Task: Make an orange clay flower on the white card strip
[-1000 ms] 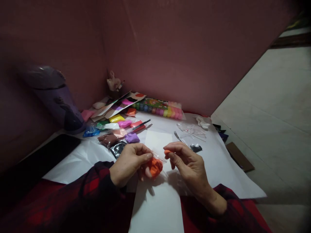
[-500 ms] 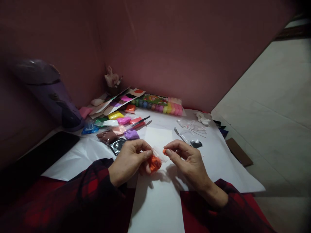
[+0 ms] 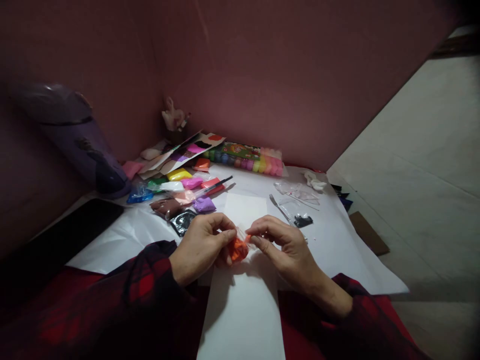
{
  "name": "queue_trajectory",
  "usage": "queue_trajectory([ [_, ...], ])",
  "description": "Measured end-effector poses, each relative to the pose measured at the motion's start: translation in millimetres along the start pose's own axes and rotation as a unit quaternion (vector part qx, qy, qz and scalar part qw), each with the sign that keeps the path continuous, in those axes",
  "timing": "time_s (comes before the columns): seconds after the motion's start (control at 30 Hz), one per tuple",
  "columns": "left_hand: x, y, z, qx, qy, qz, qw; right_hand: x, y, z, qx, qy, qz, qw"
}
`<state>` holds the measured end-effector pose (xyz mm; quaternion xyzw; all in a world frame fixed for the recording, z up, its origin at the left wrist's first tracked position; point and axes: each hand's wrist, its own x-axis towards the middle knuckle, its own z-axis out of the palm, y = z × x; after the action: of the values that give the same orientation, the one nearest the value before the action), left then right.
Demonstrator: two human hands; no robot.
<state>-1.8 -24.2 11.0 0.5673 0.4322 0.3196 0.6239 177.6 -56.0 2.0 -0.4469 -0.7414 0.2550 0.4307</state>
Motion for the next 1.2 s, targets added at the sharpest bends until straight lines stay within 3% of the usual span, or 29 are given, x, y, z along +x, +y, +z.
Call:
queue_trajectory([
  [0.27,0.5,-0.8,-0.3,0.014,0.017,-0.008,1.0,-0.2,-5.6,-3.6,0.008,-0.05,-0.016,0.999],
  [0.4,1.6,-0.8,-1.2,0.003,0.015,-0.013,1.0,-0.2,-5.3,-5.1,0.022,-0.089,0.012,0.996],
  [0.63,1.4,0.0,0.2,-0.01,0.005,-0.028,1.0,1.0,-4.8,-3.1,-0.005,-0.098,0.039,0.994],
  [0.83,2.1,2.0,0.4,-0.01,0.011,-0.029,0.999,3.6,-1.5,-4.0,0.056,-0.079,0.069,0.993],
  [0.93,3.6,2.6,-0.4,-0.017,0.011,-0.026,0.999,3.7,5.1,-2.8,0.158,-0.062,0.155,0.973],
  [1.03,4.9,1.9,-1.0,-0.028,0.007,-0.026,0.999,2.8,10.7,1.0,0.284,-0.049,0.243,0.926],
  [1.13,5.7,-0.1,-1.4,-0.024,0.012,-0.025,0.999,1.7,12.4,6.0,0.357,-0.016,0.282,0.89],
  [1.2,5.6,-2.0,-1.6,-0.006,0.014,-0.01,1.0,1.1,11.8,7.2,0.37,0.001,0.287,0.884],
])
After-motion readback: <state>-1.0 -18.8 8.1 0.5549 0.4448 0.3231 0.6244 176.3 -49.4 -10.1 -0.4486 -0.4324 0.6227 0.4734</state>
